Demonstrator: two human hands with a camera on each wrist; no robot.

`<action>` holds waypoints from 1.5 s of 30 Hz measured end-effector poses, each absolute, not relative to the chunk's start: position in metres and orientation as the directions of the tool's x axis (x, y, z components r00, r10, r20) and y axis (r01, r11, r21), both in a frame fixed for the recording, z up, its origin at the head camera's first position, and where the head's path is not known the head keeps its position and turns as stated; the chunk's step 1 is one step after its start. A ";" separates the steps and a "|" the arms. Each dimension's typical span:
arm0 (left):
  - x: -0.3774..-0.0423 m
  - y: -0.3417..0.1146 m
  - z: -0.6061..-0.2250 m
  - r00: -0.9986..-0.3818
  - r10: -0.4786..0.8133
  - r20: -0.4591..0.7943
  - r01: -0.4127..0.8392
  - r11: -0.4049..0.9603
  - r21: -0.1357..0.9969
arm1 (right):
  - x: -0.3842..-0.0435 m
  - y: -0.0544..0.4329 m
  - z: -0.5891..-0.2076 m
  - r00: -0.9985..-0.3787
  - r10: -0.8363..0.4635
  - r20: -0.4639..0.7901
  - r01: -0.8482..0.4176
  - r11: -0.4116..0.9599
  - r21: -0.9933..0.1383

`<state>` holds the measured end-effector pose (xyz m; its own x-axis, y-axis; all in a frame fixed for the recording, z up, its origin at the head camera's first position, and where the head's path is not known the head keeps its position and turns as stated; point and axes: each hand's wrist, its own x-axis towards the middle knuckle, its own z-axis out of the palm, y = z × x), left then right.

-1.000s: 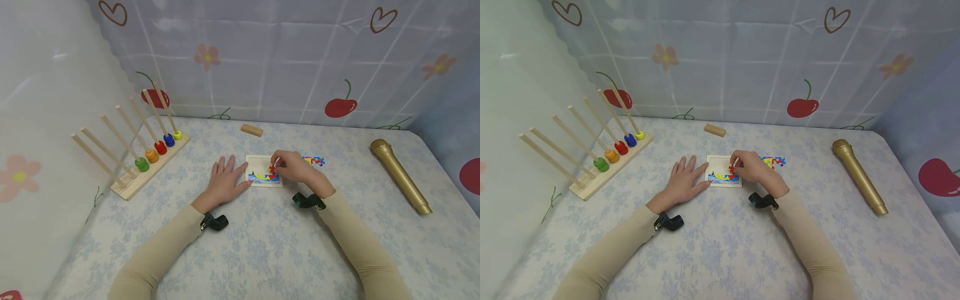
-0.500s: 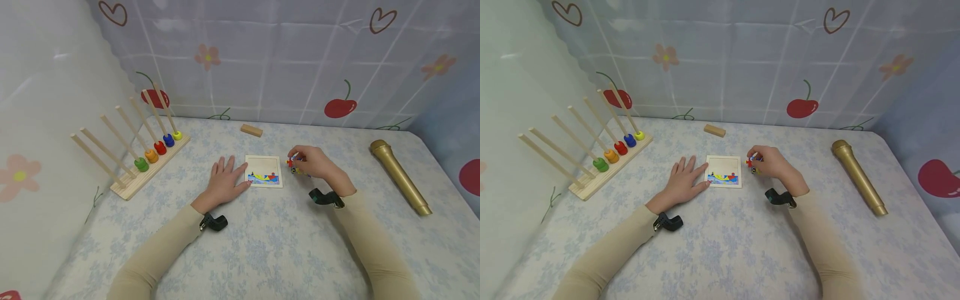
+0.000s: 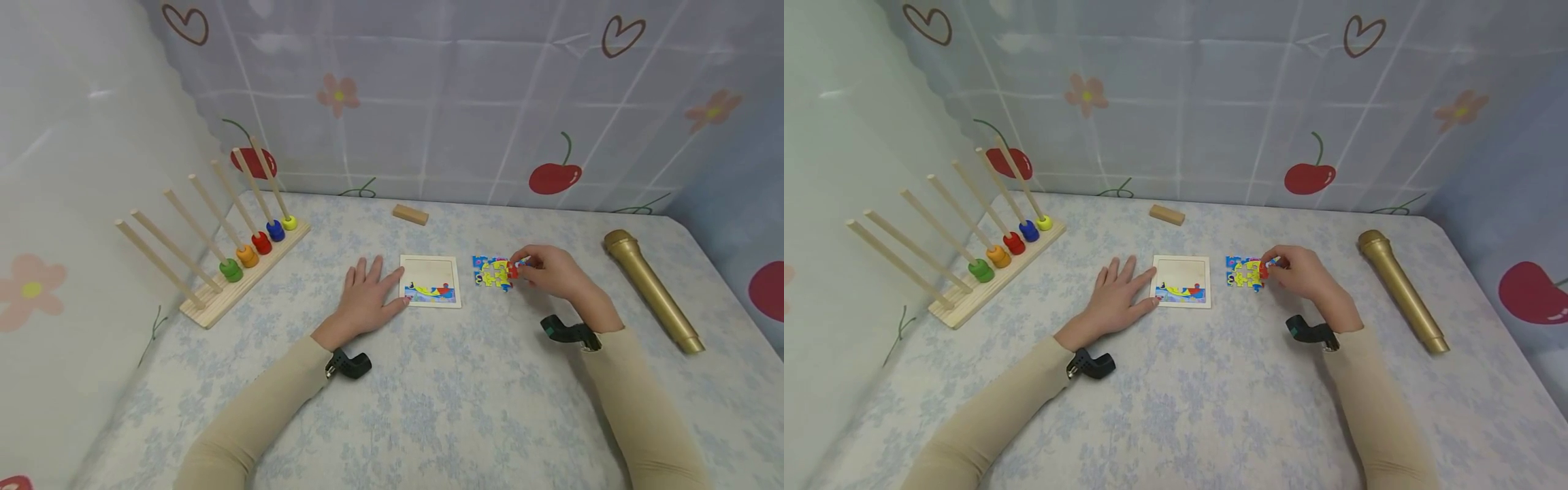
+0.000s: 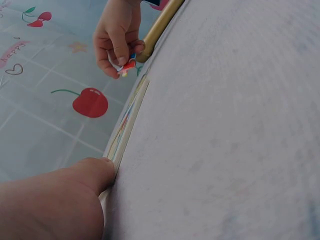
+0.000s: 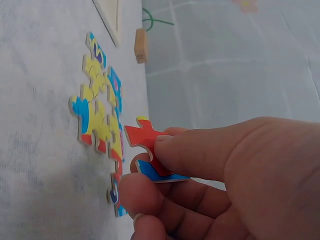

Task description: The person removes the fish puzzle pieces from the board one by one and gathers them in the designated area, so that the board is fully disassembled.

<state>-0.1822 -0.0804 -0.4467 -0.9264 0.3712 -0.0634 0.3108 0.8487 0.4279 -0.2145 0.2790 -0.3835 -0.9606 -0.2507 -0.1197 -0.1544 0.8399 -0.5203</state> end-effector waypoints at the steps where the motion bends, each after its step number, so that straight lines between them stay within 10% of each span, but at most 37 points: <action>1: -0.182 -0.080 -0.447 -0.927 0.371 -0.062 0.311 0.848 0.430 | -0.214 0.280 -0.384 -0.961 -0.246 -0.125 -0.148 0.842 -0.518; 45: -0.182 -0.080 -0.448 -0.929 0.366 -0.054 0.310 0.848 0.430 | -0.219 0.290 -0.402 -0.963 -0.137 -0.234 -0.019 0.896 -0.444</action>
<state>-0.1818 -0.0802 -0.4476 -0.9289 0.3664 -0.0539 0.3095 0.8479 0.4304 -0.2195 0.2903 -0.4022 -0.9626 -0.1366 -0.2338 -0.0194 0.8960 -0.4435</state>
